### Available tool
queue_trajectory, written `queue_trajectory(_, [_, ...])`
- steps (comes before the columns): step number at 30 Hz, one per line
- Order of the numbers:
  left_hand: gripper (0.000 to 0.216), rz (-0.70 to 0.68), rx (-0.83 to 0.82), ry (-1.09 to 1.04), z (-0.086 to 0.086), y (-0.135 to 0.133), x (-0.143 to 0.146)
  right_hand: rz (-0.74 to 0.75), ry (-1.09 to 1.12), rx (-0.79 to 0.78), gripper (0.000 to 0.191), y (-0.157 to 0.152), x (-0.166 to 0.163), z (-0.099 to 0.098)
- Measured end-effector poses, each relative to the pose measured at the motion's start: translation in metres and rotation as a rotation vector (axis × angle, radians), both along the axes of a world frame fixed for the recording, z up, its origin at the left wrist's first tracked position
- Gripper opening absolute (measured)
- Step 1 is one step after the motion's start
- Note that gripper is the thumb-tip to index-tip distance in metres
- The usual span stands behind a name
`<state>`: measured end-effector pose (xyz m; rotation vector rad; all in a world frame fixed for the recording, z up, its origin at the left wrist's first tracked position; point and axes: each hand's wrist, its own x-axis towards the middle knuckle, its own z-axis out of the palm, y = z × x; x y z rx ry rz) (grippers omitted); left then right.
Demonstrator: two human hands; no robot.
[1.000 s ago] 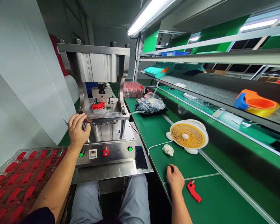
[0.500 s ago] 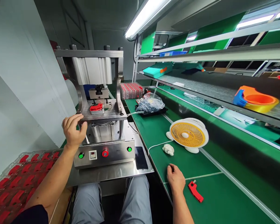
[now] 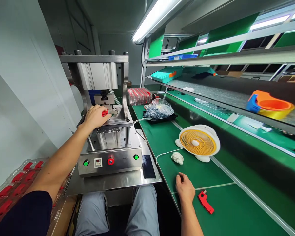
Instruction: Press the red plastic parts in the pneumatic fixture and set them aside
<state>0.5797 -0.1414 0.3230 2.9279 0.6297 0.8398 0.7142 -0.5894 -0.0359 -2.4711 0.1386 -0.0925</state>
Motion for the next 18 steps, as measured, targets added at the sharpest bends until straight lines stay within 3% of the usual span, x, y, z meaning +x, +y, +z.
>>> queue_trajectory(6, [0.025, 0.053, -0.005, 0.055, 0.009, -0.016, -0.007, -0.014, 0.014, -0.006, 0.053, 0.001, -0.001, 0.003])
queue_trajectory(11, [0.011, 0.084, -0.009, -0.006, 0.004, -0.02, -0.008, -0.011, -0.004, 0.021, 0.051, 0.002, -0.005, 0.007])
queue_trajectory(15, [0.004, -0.034, 0.026, -0.156, -0.004, -0.009, -0.021, -0.024, 0.013, 0.031, 0.05, 0.004, -0.008, 0.013])
queue_trajectory(18, [0.018, -0.173, -0.022, -0.254, -0.01, -0.005, -0.047, -0.024, 0.014, 0.035, 0.046, 0.006, -0.007, 0.016])
